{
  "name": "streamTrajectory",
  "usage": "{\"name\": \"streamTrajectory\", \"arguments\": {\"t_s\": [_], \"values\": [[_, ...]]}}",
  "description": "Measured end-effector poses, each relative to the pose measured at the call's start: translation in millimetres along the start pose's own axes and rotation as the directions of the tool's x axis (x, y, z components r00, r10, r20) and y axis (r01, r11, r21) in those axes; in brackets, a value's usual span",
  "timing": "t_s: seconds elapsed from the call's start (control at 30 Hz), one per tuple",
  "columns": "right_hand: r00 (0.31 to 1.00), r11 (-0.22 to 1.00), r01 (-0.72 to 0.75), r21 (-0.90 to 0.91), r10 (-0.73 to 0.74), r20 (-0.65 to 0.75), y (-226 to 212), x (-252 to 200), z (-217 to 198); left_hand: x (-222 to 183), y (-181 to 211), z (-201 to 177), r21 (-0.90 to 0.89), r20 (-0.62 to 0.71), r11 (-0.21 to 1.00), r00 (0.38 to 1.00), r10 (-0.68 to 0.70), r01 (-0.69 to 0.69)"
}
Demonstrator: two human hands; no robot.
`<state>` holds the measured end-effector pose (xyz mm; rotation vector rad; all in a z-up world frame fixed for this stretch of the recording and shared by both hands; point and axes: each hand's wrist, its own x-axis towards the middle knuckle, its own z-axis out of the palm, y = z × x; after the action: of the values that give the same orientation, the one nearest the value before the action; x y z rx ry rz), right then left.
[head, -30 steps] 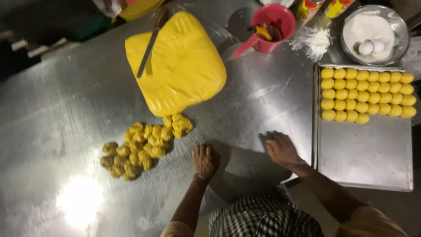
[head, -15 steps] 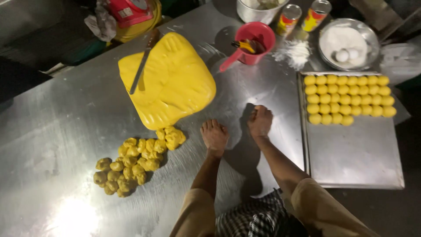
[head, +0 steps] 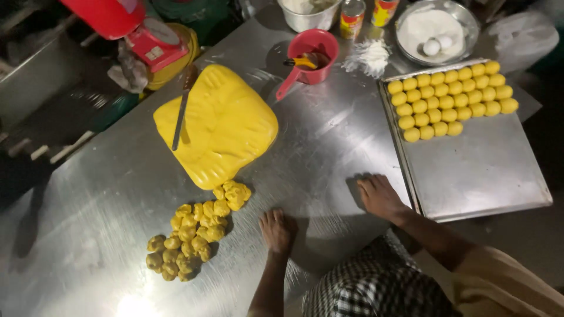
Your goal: The recorder is rolling yellow dough into balls and placing them on a metal tray.
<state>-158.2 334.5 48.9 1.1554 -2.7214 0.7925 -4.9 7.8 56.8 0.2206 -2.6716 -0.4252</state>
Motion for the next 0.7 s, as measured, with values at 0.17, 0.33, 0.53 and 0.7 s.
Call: {"name": "streamTrajectory", "arguments": {"t_s": [0.17, 0.33, 0.53, 0.7], "values": [[0.953, 0.988, -0.143, -0.065, 0.119, -0.277, -5, 49, 19, 53, 14, 37, 0.072, -0.087, 0.977, 0.977, -0.192, 0.199], [0.835, 0.939, -0.342, -0.020, 0.295, -0.464, -33, 62, 36, 58, 49, 39, 0.107, -0.094, 0.965, 0.969, -0.230, 0.240], [0.957, 0.989, 0.022, 0.146, 0.021, -0.289, -29, 8, 29, -3, 57, 34, 0.055, -0.055, 0.995, 0.995, -0.081, 0.084], [0.944, 0.965, 0.262, -0.007, -0.258, -0.206, 3, -20, -12, -40, 37, -4, 0.097, -0.022, 0.973, 0.977, 0.212, -0.209]]}}
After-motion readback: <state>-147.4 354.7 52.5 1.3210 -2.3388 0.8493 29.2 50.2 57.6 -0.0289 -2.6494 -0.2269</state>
